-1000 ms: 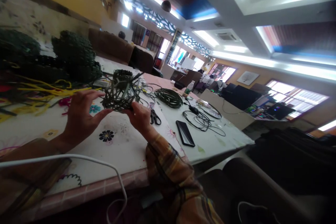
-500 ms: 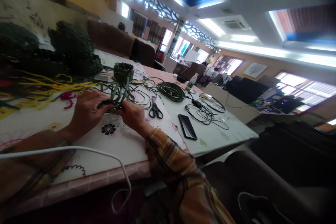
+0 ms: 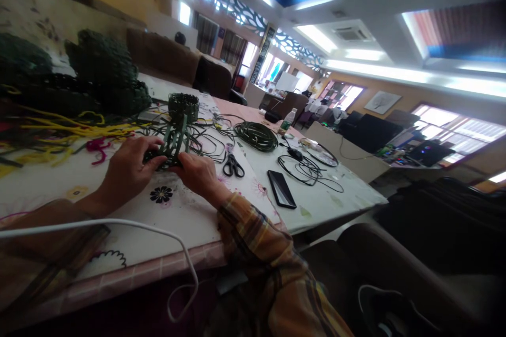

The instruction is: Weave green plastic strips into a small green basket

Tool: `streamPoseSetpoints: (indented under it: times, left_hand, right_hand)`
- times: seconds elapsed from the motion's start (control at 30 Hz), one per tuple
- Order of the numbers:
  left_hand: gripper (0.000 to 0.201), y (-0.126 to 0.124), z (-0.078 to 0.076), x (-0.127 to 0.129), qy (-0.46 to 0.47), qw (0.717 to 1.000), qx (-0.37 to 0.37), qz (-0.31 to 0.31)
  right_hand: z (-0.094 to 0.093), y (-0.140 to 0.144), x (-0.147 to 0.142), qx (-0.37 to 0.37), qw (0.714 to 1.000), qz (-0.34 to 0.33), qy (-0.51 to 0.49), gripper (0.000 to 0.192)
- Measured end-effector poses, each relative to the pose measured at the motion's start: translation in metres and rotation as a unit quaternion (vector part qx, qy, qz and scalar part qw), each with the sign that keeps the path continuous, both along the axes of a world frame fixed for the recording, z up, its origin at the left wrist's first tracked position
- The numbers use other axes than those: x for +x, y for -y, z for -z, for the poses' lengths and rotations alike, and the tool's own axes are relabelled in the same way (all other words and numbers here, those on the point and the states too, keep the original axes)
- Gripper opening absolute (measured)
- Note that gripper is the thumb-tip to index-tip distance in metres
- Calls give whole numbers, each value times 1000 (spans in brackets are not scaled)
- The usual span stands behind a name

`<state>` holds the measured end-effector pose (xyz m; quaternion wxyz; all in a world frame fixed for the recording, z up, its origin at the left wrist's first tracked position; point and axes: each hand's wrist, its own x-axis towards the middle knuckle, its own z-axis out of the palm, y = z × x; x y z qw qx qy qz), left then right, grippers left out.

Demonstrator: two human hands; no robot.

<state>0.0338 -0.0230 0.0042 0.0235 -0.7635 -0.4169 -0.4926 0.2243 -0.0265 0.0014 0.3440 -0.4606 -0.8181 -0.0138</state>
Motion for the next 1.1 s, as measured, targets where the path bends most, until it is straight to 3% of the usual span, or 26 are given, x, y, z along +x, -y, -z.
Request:
streamPoseSetpoints:
  times: [0.13, 0.27, 0.37, 0.53, 0.7, 0.83, 1.1]
  left_hand:
    - [38, -5, -2, -6, -9, 1000, -22, 4]
    - [36, -10, -3, -13, 17, 999, -37, 4]
    - [37, -13, -2, -15, 29, 999, -43, 10]
    - [38, -18, 3, -17, 52, 995, -86, 12]
    - [38, -21, 7, -17, 57, 993, -97, 32]
    - [39, -20, 6, -16, 57, 991, -110, 43]
    - [41, -18, -6, -11, -60, 997, 1, 51]
  right_hand:
    - [-4, 3, 2, -31, 995, -44, -89, 18]
    - [-8, 7, 5, -64, 970, -77, -219, 26]
    - [-10, 6, 4, -88, 955, -74, -273, 21]
    - [-9, -3, 5, -123, 951, -80, -271, 9]
    - [-6, -10, 8, -180, 918, -122, -332, 8]
    - [-4, -12, 10, -180, 910, -133, -350, 7]
    - [2, -11, 1, -148, 926, -103, -331, 8]
